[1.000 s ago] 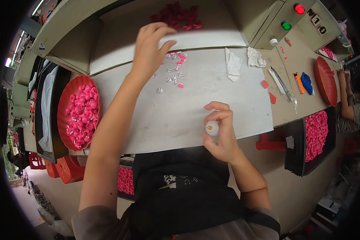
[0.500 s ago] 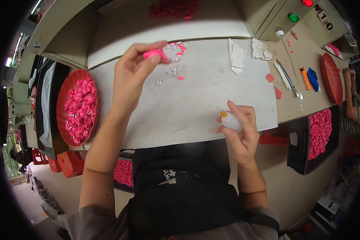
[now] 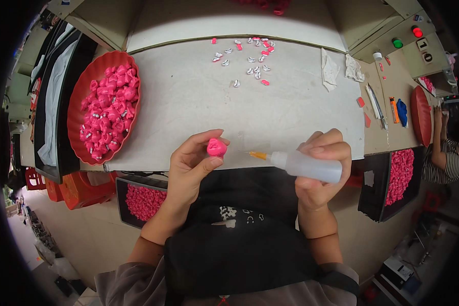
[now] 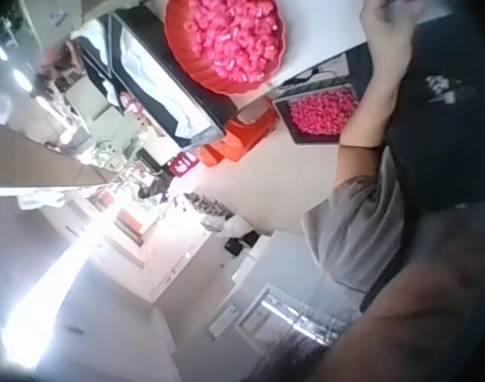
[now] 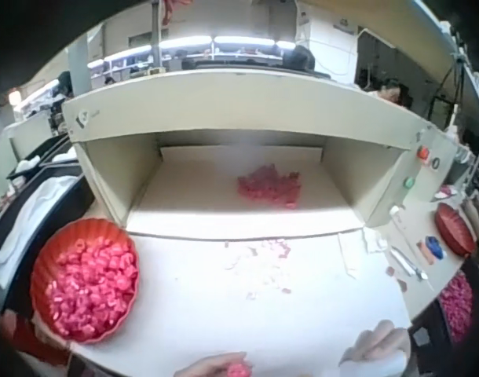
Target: The person repeatedly picks up small pink plastic pieces from a red tray and applies a small amount of adhesive from a white bottle with a yellow tip. They then attach small white components to the pink pieces and place the assembled units onto the white work surface. The process is repeated continuously throughout the clip.
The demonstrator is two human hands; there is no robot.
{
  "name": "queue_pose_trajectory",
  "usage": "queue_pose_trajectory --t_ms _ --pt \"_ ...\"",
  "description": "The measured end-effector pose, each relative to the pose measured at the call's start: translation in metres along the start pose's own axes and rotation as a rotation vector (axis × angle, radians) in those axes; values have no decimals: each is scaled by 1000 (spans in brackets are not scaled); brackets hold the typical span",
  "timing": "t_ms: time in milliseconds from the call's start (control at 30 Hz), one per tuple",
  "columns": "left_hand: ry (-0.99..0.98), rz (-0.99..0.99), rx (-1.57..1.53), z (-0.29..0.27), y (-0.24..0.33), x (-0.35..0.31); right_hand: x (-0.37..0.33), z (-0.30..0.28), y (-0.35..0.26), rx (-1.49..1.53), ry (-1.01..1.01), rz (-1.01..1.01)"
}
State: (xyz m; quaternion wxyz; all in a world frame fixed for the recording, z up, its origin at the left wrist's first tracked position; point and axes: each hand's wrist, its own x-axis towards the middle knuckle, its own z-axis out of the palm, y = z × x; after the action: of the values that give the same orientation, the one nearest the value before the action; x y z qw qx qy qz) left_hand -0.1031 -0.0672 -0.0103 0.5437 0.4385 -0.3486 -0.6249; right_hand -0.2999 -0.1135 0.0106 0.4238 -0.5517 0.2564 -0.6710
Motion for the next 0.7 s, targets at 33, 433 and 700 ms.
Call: queue_pose_trajectory --t_ms 33,433,700 --pt "-15 86 61 -2 -3 -1 -1 2 -2 -55 -41 -63" --pt "-29 336 321 -2 -4 -6 -9 12 -13 -368 -382 -204" --pt "6 366 439 2 0 -6 -10 12 -19 -425 -414 -210"
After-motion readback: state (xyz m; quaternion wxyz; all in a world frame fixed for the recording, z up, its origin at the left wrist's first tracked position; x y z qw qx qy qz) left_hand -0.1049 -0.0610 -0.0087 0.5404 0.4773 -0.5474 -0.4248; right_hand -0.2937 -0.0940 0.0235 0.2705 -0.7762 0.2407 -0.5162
